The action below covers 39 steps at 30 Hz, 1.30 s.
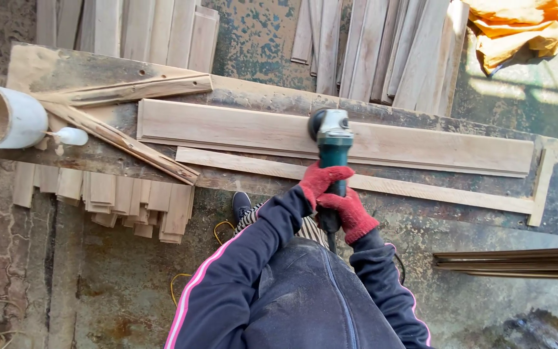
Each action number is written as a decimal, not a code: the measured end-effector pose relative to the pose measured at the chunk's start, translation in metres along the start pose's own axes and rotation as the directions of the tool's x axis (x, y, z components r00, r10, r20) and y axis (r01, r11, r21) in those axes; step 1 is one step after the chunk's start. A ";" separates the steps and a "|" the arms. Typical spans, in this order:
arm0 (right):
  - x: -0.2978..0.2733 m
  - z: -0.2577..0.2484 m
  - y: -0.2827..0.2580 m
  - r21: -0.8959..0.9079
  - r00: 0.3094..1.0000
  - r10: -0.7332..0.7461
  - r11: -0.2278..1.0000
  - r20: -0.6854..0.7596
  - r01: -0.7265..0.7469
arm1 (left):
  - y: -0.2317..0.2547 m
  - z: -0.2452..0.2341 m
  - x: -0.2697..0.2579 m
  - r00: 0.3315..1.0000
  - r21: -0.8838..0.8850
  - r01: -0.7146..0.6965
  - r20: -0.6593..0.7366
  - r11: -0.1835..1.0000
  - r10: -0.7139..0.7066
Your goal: Sanding wooden planks using an angle grinder with a sanding disc attachment on a workbench.
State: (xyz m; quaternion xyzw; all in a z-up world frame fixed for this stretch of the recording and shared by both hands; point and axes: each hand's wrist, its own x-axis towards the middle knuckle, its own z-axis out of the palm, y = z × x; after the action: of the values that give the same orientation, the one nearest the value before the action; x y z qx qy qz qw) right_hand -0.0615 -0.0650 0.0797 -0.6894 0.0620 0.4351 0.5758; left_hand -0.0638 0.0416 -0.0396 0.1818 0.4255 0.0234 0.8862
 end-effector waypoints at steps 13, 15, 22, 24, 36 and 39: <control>-0.005 -0.012 -0.016 0.007 0.999 0.029 1.000 -0.040 -0.028 | -0.022 0.014 0.020 0.999 -0.062 0.024 0.039 0.998 -0.022; -0.018 -0.017 -0.021 0.042 0.996 0.022 0.999 -0.084 -0.018 | -0.034 0.033 0.022 0.996 -0.015 0.069 0.063 0.998 -0.068; -0.029 -0.001 -0.037 0.068 0.993 0.022 0.998 -0.120 -0.014 | -0.020 0.041 0.014 0.993 0.034 0.086 0.075 0.996 -0.089; -0.005 -0.005 -0.010 0.035 0.996 0.018 0.999 -0.083 -0.015 | -0.013 0.019 0.018 0.998 0.012 0.056 0.040 0.998 -0.057; 0.017 0.054 -0.019 -0.163 0.967 0.112 0.984 0.227 -0.076 | 0.058 -0.041 -0.052 0.975 0.003 -0.117 -0.190 0.993 0.116; 0.024 0.031 -0.013 -0.117 0.974 0.114 0.989 0.193 -0.092 | 0.048 -0.019 -0.045 0.985 -0.008 -0.096 -0.148 0.995 0.094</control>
State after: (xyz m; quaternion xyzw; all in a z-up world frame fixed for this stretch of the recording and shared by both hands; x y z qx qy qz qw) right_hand -0.0556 -0.0243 0.0743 -0.6680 0.0163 0.5341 0.5179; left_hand -0.1020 0.0833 -0.0003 0.1929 0.4803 0.0821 0.8517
